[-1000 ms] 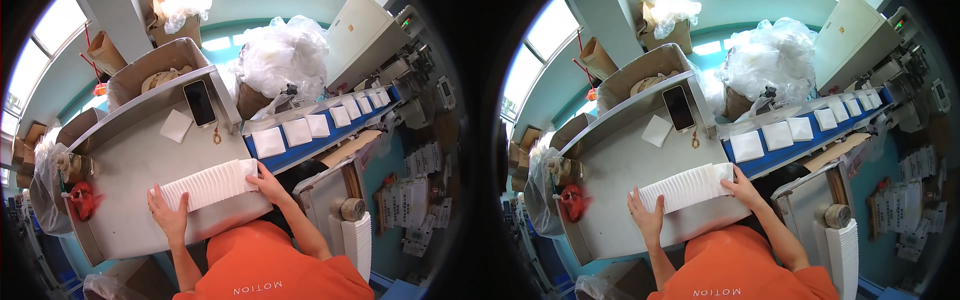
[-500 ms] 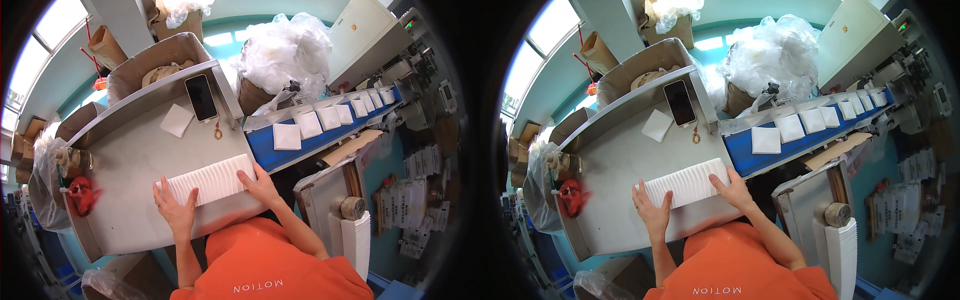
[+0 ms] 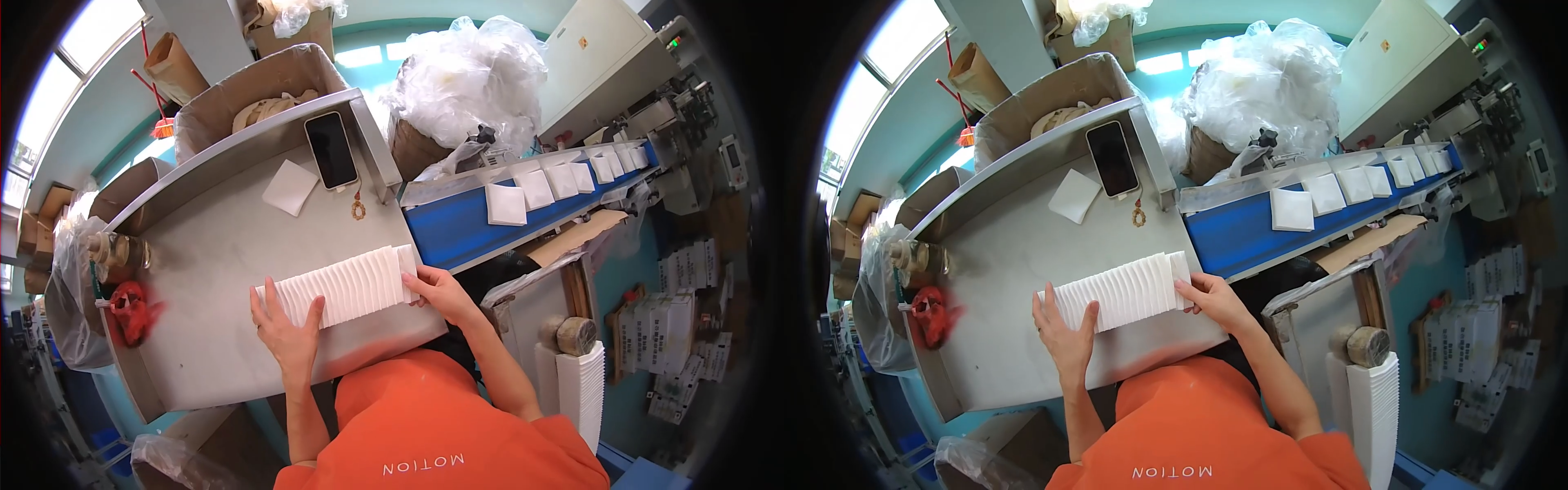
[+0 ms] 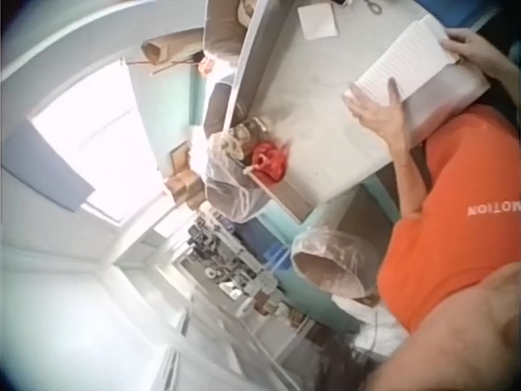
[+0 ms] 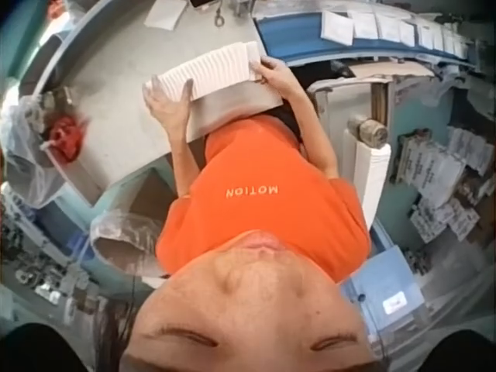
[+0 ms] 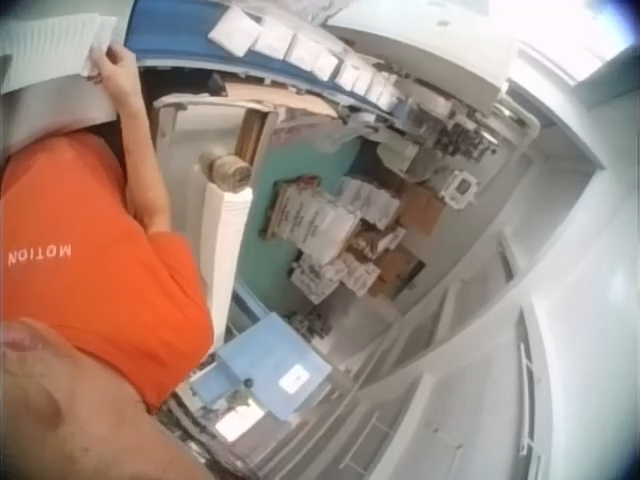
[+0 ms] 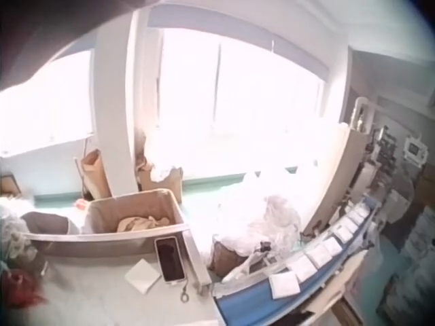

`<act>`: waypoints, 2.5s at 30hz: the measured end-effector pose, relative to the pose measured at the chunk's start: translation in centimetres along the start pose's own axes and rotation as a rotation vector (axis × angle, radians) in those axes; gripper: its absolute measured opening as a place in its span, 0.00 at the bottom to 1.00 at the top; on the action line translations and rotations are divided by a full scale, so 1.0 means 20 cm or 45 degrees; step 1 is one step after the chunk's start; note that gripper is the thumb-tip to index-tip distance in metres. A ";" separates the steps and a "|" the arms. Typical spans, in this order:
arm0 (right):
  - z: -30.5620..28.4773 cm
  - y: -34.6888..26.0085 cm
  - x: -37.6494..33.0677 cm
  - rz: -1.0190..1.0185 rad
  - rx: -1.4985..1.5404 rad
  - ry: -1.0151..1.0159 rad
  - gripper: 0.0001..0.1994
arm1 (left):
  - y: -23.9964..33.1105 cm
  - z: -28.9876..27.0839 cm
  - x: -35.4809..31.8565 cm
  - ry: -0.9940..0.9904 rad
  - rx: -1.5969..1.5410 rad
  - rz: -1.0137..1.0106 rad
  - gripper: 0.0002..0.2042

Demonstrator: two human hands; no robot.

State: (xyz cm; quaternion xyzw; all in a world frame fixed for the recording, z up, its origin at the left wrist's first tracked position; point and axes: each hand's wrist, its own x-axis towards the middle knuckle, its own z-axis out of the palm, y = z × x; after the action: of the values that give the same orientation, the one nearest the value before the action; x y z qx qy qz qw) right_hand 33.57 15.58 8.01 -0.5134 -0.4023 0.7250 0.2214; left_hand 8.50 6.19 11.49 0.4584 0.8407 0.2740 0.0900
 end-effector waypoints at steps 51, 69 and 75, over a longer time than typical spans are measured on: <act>0.03 0.07 0.04 0.196 0.188 0.012 0.17 | -0.03 0.03 0.03 0.014 0.051 0.060 0.42; -0.01 0.10 0.02 0.207 0.248 -0.019 0.15 | 0.00 0.00 0.02 -0.102 -0.036 0.039 0.45; 0.02 0.03 0.05 -0.092 0.220 0.482 0.19 | 0.04 0.01 -0.01 -0.162 -0.064 0.096 0.43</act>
State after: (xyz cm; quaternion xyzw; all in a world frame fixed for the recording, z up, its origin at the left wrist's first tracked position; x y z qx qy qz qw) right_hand 32.92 15.92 6.99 -0.6048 -0.3079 0.6391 0.3620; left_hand 9.26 6.55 11.76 0.5037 0.8082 0.2686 0.1445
